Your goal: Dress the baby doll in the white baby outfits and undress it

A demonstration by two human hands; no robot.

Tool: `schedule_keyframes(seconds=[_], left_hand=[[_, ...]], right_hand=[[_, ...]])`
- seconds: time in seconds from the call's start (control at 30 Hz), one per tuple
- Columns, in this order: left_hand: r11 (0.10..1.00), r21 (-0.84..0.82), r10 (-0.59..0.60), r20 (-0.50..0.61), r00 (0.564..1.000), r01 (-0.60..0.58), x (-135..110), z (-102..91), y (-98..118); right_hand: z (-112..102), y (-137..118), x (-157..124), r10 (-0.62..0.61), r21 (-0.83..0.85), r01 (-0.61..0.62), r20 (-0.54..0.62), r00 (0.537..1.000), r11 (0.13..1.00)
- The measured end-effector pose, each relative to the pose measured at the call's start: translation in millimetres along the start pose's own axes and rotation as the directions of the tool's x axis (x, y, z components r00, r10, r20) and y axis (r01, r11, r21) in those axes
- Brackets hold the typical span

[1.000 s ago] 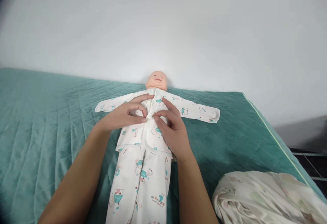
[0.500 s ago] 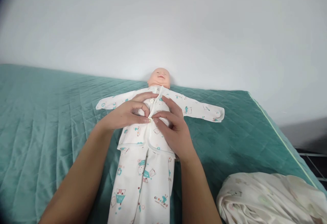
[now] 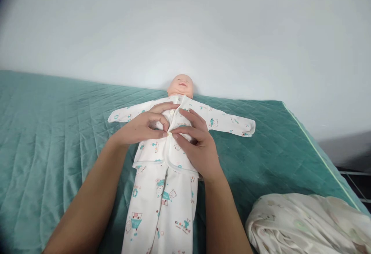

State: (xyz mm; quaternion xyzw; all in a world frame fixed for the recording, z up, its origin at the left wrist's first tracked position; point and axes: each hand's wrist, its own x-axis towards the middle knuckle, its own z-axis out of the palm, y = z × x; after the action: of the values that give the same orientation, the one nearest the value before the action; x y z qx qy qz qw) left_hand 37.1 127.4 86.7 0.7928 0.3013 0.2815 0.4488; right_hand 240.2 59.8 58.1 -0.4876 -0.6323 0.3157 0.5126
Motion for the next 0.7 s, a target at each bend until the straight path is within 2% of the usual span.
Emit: schedule_keyframes(seconds=[0.7], left_hand=[[1.0,-0.005,0.01,0.009,1.0,-0.01,0.6,0.3,-3.7]], right_hand=[[-1.7,1.4,0.1,0.0,0.006,0.0,0.011,1.0,1.0]])
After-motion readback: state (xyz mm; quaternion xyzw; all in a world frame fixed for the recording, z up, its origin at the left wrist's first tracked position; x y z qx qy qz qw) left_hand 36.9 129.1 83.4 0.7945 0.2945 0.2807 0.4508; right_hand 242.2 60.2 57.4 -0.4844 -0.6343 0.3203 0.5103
